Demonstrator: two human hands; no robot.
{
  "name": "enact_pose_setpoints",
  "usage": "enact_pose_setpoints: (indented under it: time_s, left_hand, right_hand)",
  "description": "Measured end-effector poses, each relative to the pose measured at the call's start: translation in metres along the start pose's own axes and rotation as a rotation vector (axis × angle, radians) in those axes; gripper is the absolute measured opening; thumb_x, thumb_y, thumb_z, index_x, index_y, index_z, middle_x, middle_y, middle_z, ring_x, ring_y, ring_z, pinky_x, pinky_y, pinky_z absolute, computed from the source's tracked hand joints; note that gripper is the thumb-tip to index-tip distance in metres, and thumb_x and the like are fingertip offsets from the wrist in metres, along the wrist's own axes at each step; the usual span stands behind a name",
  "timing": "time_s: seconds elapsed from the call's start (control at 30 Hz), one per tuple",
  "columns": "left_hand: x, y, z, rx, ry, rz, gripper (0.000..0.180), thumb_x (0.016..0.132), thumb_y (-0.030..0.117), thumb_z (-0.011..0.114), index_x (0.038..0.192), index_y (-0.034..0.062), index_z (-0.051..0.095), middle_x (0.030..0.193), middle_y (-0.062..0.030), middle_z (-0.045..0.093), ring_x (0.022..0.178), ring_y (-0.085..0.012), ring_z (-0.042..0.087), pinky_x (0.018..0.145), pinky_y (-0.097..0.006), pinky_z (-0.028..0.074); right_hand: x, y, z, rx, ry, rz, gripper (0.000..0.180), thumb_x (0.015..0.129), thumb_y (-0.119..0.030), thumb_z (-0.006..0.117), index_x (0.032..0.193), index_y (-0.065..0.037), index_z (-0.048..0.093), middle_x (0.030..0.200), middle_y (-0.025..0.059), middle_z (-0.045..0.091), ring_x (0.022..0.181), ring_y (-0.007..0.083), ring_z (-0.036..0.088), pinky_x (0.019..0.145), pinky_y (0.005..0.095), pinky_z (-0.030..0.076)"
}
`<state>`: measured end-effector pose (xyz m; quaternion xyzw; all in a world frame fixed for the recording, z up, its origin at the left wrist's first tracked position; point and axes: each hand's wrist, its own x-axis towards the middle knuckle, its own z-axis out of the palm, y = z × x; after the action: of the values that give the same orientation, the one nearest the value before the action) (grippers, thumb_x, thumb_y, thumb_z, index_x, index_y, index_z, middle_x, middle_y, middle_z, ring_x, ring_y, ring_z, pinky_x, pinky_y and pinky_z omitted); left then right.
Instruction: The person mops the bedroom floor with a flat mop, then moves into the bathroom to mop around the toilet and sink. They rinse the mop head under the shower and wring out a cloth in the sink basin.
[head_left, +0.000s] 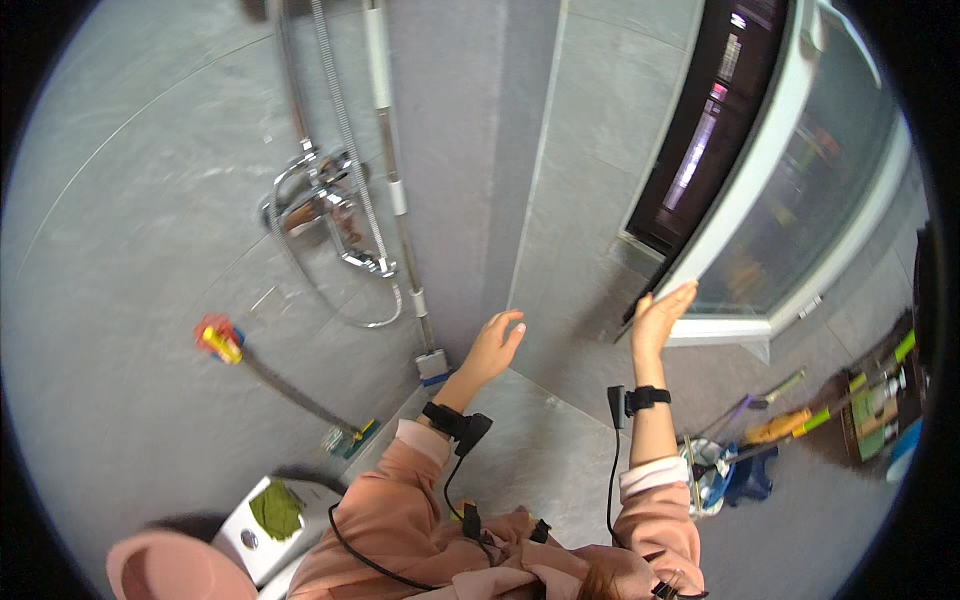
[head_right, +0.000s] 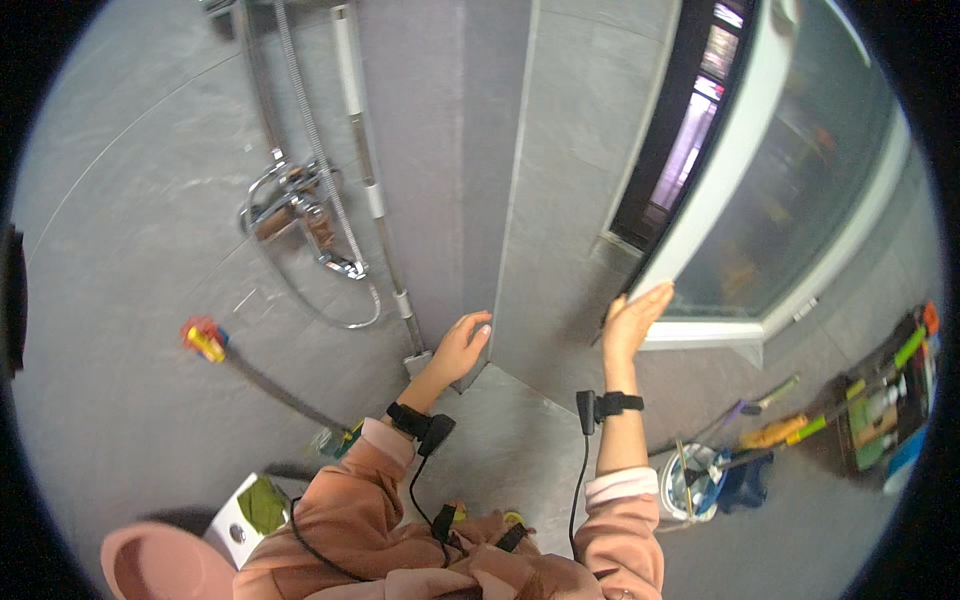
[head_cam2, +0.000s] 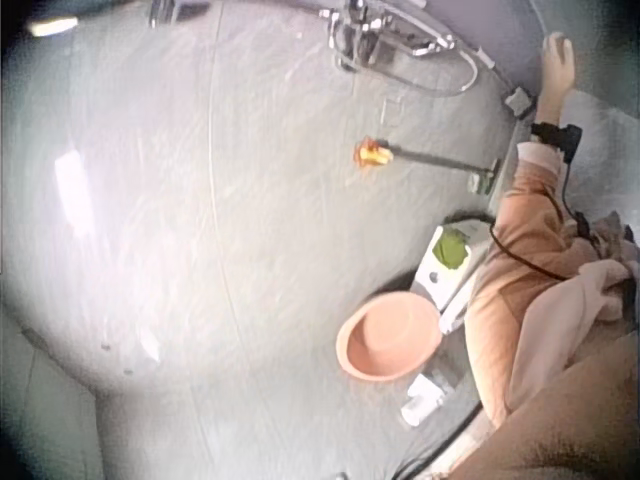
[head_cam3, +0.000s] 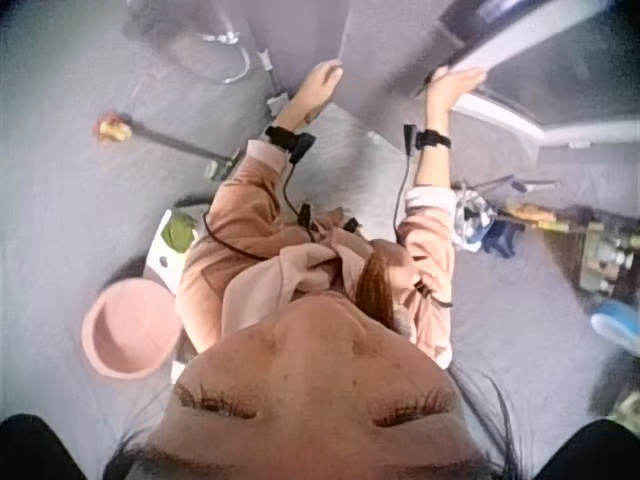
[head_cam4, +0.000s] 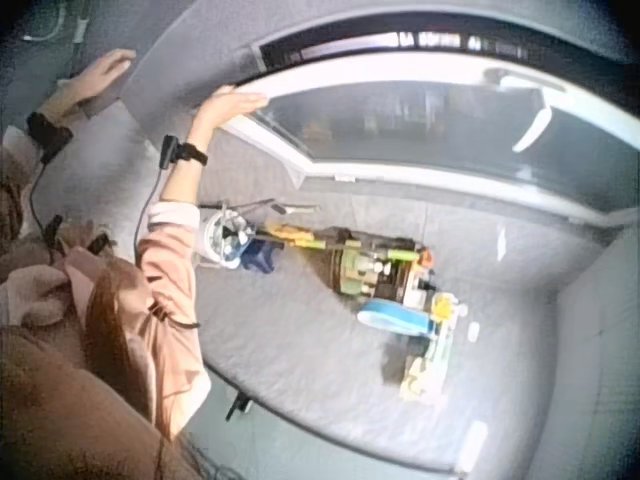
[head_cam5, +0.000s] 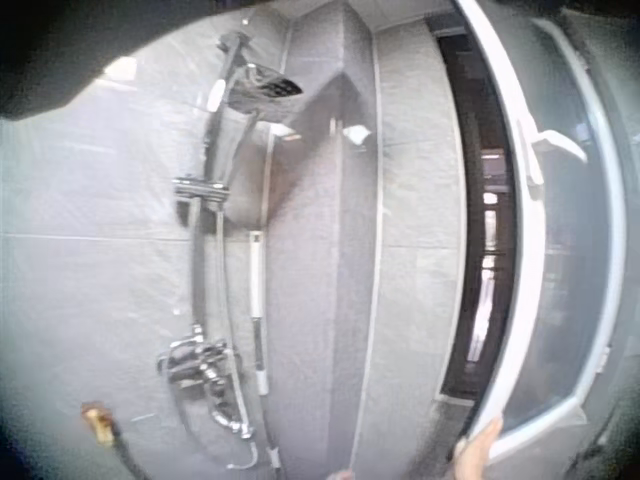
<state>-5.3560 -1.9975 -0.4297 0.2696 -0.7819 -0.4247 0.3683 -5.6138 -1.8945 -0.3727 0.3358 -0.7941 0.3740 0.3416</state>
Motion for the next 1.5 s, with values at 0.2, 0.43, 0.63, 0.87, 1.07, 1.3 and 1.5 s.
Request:
enact_pose_setpoints:
  time_s: [0.2, 0.43, 0.63, 0.87, 1.07, 1.3, 1.5]
  left_hand:
    - [-0.049, 0.024, -0.053, 0.146, 0.240, -0.041, 0.026, 0.090, 0.020, 0.050, 0.106, 0.0004, 0.056, 0.103, -0.0173, 0.060, 0.099, -0.0317, 0.057, 0.086, -0.037, 0.043]
    - [-0.191, 0.081, -0.087, 0.250, 0.541, -0.462, 0.021, 0.087, 0.011, 0.038, 0.092, 0.0027, 0.057, 0.083, -0.0118, 0.061, 0.080, -0.0207, 0.058, 0.074, -0.031, 0.045]
    - [-0.338, 0.129, -0.054, 0.314, 0.846, -0.606, 0.019, 0.090, 0.012, 0.038, 0.092, 0.0033, 0.054, 0.065, -0.0027, 0.048, 0.062, -0.0111, 0.046, 0.059, -0.026, 0.038]
    - [-0.466, 0.188, -0.023, 0.367, 1.018, -0.714, 0.020, 0.095, 0.014, 0.036, 0.095, 0.0041, 0.053, 0.060, 0.0010, 0.042, 0.056, -0.0084, 0.040, 0.054, -0.025, 0.035]
    - [-0.552, 0.232, -0.002, 0.373, 1.162, -0.759, 0.021, 0.096, 0.017, 0.035, 0.094, 0.0037, 0.052, 0.060, 0.0021, 0.039, 0.055, -0.0068, 0.036, 0.053, -0.023, 0.034]
    - [-0.692, 0.298, 0.027, 0.357, 1.389, -0.834, 0.023, 0.097, 0.019, 0.036, 0.092, 0.0042, 0.053, 0.061, 0.0038, 0.038, 0.056, -0.0054, 0.035, 0.052, -0.022, 0.031]
    - [-0.761, 0.322, 0.039, 0.339, 1.485, -0.826, 0.024, 0.097, 0.019, 0.035, 0.091, 0.0043, 0.053, 0.060, 0.0044, 0.037, 0.055, -0.0048, 0.034, 0.051, -0.022, 0.030]
  right_hand:
    - [-0.011, 0.000, -0.021, 0.176, 0.024, -0.008, 0.082, 0.077, -0.002, 0.058, 0.138, 0.008, 0.005, 0.140, 0.0321, 0.014, 0.130, 0.0447, 0.019, 0.107, 0.0472, 0.021]
    - [-0.030, 0.027, -0.039, 0.333, 0.012, -0.104, 0.080, 0.076, -0.008, 0.058, 0.137, 0.008, 0.009, 0.139, 0.0324, 0.015, 0.128, 0.0463, 0.019, 0.104, 0.0522, 0.020]
    - [-0.046, 0.044, -0.057, 0.459, 0.044, -0.173, 0.082, 0.076, -0.009, 0.058, 0.138, 0.006, 0.007, 0.137, 0.0330, 0.014, 0.123, 0.0476, 0.023, 0.100, 0.0555, 0.022]
    - [-0.062, 0.064, -0.084, 0.470, 0.066, -0.319, 0.087, 0.076, -0.010, 0.061, 0.139, 0.005, 0.002, 0.134, 0.0361, 0.013, 0.122, 0.0506, 0.021, 0.100, 0.0571, 0.022]
    - [-0.072, 0.078, -0.099, 0.466, 0.106, -0.410, 0.089, 0.076, -0.011, 0.062, 0.138, 0.008, 0.000, 0.135, 0.0364, 0.013, 0.123, 0.0519, 0.021, 0.099, 0.0569, 0.025]
    - [-0.085, 0.082, -0.131, 0.330, 0.047, -0.340, 0.086, 0.075, -0.021, 0.064, 0.136, 0.010, 0.011, 0.132, 0.0370, 0.023, 0.118, 0.0521, 0.032, 0.094, 0.0574, 0.031]
    - [-0.156, 0.035, -0.169, 0.427, 0.170, -0.539, 0.072, 0.077, -0.021, 0.057, 0.130, 0.012, 0.022, 0.132, 0.0374, 0.022, 0.119, 0.0527, 0.029, 0.096, 0.0586, 0.028]
